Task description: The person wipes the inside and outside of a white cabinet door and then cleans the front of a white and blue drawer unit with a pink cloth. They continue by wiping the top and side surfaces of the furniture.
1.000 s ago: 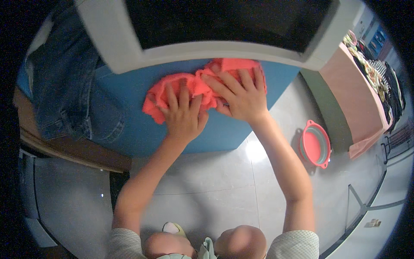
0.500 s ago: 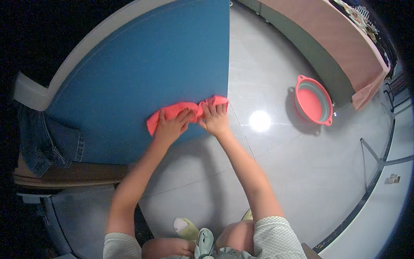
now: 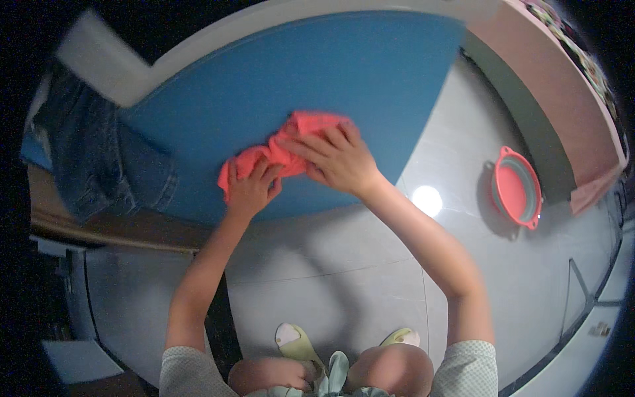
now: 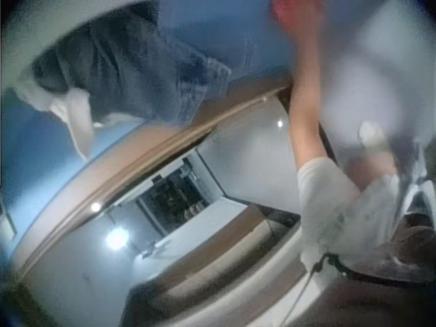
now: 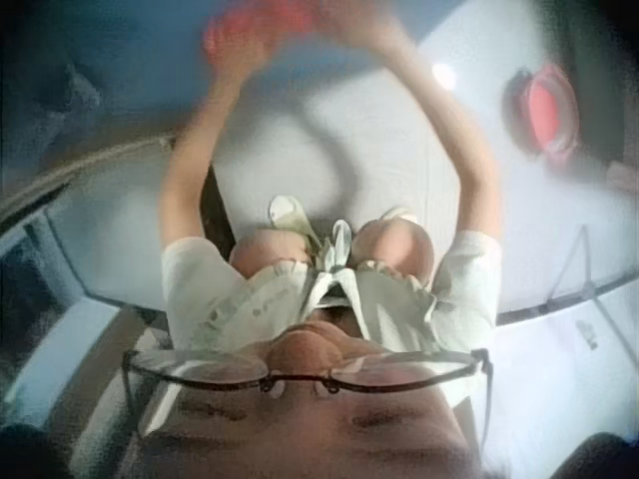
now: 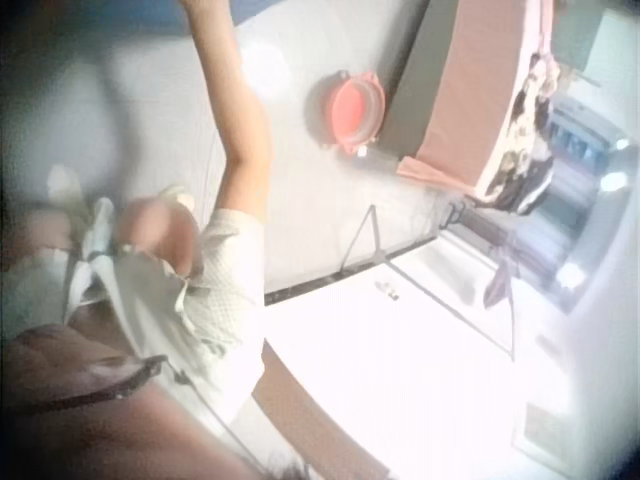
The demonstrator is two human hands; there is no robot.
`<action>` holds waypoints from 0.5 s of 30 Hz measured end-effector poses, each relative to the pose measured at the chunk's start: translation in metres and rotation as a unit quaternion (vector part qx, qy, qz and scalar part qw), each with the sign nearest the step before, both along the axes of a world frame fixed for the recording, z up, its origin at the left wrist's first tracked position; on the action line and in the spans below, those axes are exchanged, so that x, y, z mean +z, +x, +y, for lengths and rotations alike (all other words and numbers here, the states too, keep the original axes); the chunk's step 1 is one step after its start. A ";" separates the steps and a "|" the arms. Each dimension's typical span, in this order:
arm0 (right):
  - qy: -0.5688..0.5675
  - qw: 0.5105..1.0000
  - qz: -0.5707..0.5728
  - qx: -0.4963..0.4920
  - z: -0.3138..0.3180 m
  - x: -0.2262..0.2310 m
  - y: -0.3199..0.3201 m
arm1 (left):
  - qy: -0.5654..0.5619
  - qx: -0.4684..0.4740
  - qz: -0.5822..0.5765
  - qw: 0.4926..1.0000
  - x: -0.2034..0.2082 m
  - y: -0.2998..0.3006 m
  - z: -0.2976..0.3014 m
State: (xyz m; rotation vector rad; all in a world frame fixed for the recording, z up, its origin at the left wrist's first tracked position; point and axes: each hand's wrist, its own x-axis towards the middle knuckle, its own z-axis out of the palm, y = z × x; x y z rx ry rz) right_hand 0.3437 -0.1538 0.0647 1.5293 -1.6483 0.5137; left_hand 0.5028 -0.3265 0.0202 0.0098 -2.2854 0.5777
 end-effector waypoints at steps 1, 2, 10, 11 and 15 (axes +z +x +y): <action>-0.008 1.000 -0.007 -0.013 -0.008 0.007 0.008 | 0.001 0.028 -0.025 0.999 0.007 0.009 -0.004; -0.018 0.999 -0.014 -0.026 -0.015 0.011 0.017 | 0.001 0.055 -0.049 0.997 0.012 0.016 -0.005; 0.143 0.988 -0.028 0.056 -0.044 -0.085 0.045 | 0.061 0.102 -0.211 0.970 -0.065 0.059 -0.008; 0.164 0.984 -0.019 0.067 -0.044 -0.094 0.046 | 0.040 0.108 -0.228 0.967 -0.072 0.068 -0.007; 0.223 0.968 -0.053 0.105 -0.039 -0.105 0.054 | 0.143 0.099 -0.312 0.934 -0.063 0.094 0.016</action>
